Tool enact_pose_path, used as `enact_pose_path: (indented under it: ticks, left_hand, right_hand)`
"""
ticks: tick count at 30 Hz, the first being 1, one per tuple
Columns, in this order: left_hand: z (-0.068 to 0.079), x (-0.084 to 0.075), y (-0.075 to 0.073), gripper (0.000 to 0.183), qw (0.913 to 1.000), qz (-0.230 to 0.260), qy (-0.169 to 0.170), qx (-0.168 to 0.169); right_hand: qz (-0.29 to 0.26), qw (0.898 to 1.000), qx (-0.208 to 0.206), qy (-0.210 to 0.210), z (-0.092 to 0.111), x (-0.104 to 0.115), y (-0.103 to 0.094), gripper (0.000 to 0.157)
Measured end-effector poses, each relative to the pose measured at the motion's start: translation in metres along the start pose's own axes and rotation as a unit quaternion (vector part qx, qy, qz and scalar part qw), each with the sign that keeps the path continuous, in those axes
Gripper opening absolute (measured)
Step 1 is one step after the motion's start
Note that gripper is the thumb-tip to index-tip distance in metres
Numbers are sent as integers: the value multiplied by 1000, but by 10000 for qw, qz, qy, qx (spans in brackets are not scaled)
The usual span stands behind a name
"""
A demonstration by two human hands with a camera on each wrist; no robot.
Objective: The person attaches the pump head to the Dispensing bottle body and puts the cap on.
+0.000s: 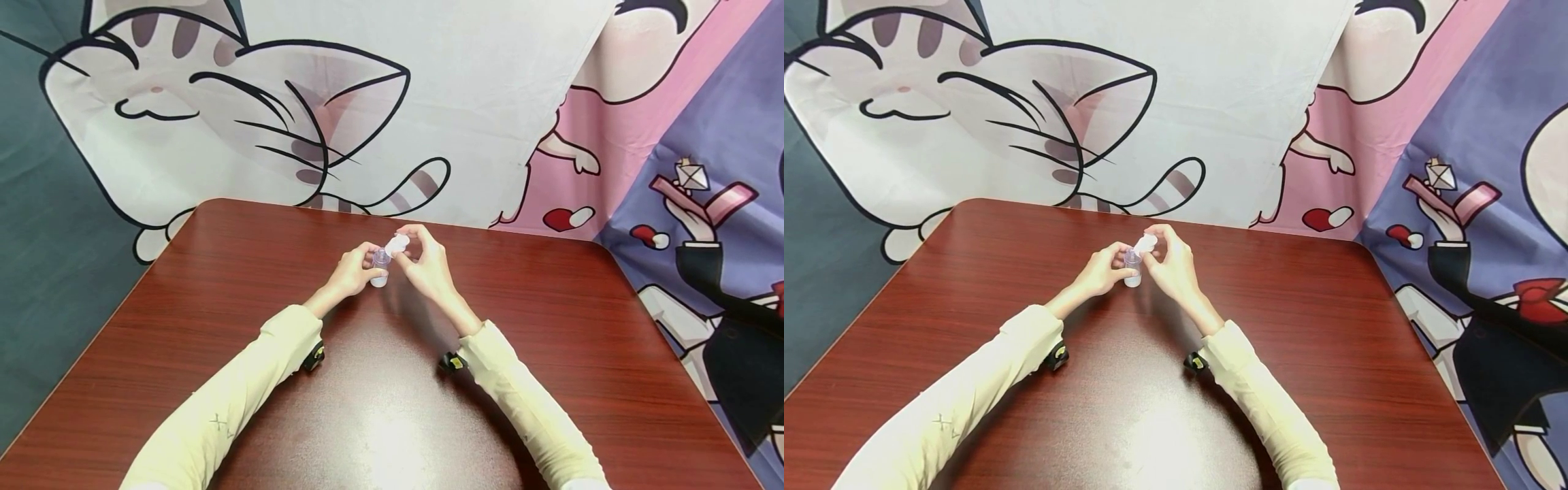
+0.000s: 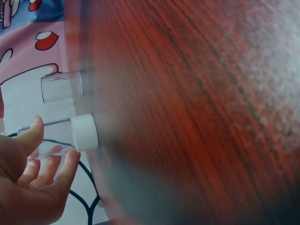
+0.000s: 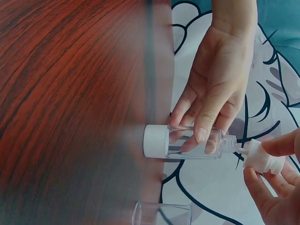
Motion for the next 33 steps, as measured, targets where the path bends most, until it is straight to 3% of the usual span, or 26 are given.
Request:
enact_pose_path:
  ticks: [14,21,33]
  left_hand:
    - [0,-1,0,46,10000,6,-18,24]
    - [1,-1,0,46,10000,41,-31,19]
    - [0,0,0,45,10000,64,-61,15]
  right_hand:
    - [-130,9999,19,-24,-1,-2,5,33]
    - [-166,9999,1,-29,-8,-35,20,35]
    - [-28,10000,81,-5,-9,-38,25,33]
Point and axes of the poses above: each hand's wrist, its own z-axis away from the middle knuckle, its own y-axis out of the palm, x = y × z, the point moved 2 cm from there along -z, towards the middle knuckle, and after that the axes turned 11 degrees about z, right-handed, at the moved point
